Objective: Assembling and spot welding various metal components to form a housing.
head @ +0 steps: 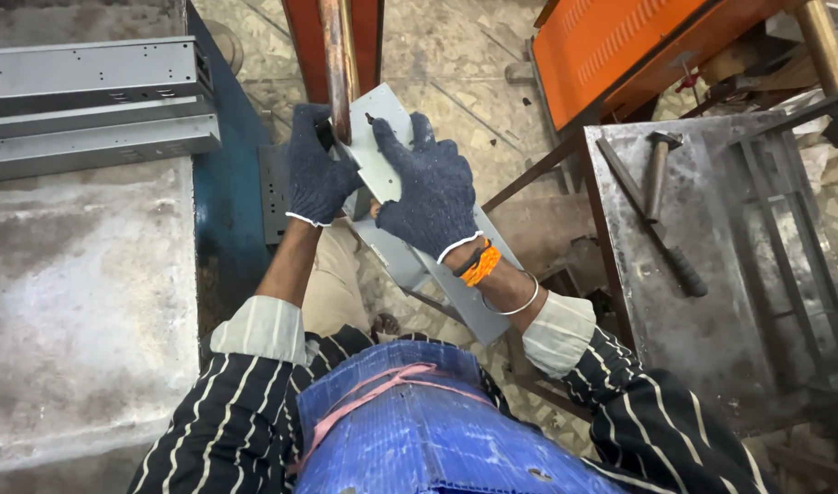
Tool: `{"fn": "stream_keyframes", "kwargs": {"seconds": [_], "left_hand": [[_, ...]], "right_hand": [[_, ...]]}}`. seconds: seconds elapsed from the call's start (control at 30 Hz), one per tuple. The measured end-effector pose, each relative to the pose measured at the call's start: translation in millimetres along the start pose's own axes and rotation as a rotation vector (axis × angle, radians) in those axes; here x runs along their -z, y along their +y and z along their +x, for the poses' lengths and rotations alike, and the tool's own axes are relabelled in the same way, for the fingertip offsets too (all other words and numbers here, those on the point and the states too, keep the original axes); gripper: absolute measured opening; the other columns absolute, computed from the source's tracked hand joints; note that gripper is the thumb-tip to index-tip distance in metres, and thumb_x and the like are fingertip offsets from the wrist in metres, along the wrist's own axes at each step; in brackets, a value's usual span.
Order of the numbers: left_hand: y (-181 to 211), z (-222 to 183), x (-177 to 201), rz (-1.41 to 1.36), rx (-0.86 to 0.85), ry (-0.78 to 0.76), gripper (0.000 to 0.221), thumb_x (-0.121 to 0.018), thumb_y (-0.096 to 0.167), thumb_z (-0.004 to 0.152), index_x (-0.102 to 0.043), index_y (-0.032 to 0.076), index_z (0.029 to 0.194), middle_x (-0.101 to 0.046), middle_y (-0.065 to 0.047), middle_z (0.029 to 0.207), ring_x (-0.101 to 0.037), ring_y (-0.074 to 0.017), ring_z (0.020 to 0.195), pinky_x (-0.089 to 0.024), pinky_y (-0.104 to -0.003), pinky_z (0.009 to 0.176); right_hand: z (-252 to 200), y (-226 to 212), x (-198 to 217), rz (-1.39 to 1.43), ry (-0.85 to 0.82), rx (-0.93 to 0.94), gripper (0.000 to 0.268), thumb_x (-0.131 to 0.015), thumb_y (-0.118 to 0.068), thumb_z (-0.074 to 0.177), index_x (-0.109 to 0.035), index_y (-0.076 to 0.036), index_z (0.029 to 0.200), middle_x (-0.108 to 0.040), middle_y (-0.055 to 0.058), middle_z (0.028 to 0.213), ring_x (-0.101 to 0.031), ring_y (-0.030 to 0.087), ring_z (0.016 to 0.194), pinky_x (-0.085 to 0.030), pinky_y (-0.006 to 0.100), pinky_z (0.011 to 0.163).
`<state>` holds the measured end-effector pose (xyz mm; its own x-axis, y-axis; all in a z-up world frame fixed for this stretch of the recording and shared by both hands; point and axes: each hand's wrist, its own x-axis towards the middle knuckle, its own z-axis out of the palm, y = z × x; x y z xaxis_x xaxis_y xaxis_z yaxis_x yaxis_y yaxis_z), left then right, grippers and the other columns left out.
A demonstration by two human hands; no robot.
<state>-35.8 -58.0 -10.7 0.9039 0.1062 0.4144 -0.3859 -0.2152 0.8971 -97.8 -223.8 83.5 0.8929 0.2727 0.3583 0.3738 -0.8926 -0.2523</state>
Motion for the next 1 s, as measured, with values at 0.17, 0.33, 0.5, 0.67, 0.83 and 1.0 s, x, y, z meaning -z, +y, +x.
{"fn": "stream_keyframes", "kwargs": {"seconds": [0.17, 0.33, 0.5, 0.67, 0.83, 1.0], "left_hand": [[1, 3, 1, 0.075, -0.023, 0.015, 0.055, -0.094, 0.016, 0.072, -0.056, 0.007, 0.11, -0.067, -0.007, 0.094, -0.066, -0.0137, 0.084, -0.055, -0.03, 0.077], [3, 4, 1, 0.111, -0.031, 0.02, 0.054, -0.096, 0.021, 0.077, -0.056, 0.007, 0.109, -0.071, -0.007, 0.096, -0.071, -0.0147, 0.088, -0.058, -0.031, 0.078], [-2, 1, 1, 0.135, 0.037, 0.029, 0.053, -0.094, 0.018, 0.075, -0.057, 0.007, 0.111, -0.071, -0.007, 0.094, -0.071, -0.0143, 0.085, -0.056, -0.031, 0.077], [-4, 1, 1, -0.043, -0.009, -0.022, 0.062, -0.096, 0.013, 0.069, -0.054, 0.007, 0.114, -0.065, -0.005, 0.101, -0.063, -0.0122, 0.092, -0.055, -0.03, 0.083], [-12, -2, 0, -0.048, 0.033, -0.04, 0.062, -0.092, 0.009, 0.067, -0.055, 0.008, 0.117, -0.064, -0.005, 0.103, -0.063, -0.0121, 0.095, -0.054, -0.031, 0.085], [-7, -3, 1, -0.088, 0.018, -0.052, 0.068, -0.098, 0.017, 0.069, -0.051, 0.007, 0.117, -0.061, -0.005, 0.107, -0.061, -0.0119, 0.099, -0.053, -0.031, 0.088]], "right_hand": [[3, -1, 3, 0.011, -0.014, -0.01, 0.1, -0.087, -0.034, 0.054, -0.054, -0.021, 0.147, -0.052, 0.032, 0.14, -0.064, 0.043, 0.088, -0.053, 0.049, 0.077], [1, -2, 3, 0.016, 0.007, -0.002, 0.099, -0.086, -0.034, 0.054, -0.054, -0.022, 0.147, -0.052, 0.031, 0.141, -0.065, 0.043, 0.09, -0.054, 0.049, 0.079], [0, -3, 2, 0.009, -0.007, -0.007, 0.1, -0.087, -0.036, 0.055, -0.053, -0.021, 0.148, -0.052, 0.032, 0.14, -0.064, 0.043, 0.088, -0.053, 0.05, 0.077], [0, -3, 3, -0.007, -0.005, 0.002, 0.1, -0.086, -0.035, 0.054, -0.054, -0.02, 0.147, -0.052, 0.032, 0.139, -0.064, 0.043, 0.087, -0.053, 0.049, 0.076], [-2, -4, 3, -0.003, -0.002, 0.002, 0.1, -0.087, -0.035, 0.054, -0.054, -0.02, 0.147, -0.053, 0.031, 0.139, -0.064, 0.043, 0.089, -0.053, 0.049, 0.076], [0, -8, 5, -0.005, -0.001, -0.001, 0.103, -0.088, -0.034, 0.049, -0.056, -0.018, 0.145, -0.052, 0.035, 0.137, -0.064, 0.044, 0.086, -0.053, 0.049, 0.074]]}}
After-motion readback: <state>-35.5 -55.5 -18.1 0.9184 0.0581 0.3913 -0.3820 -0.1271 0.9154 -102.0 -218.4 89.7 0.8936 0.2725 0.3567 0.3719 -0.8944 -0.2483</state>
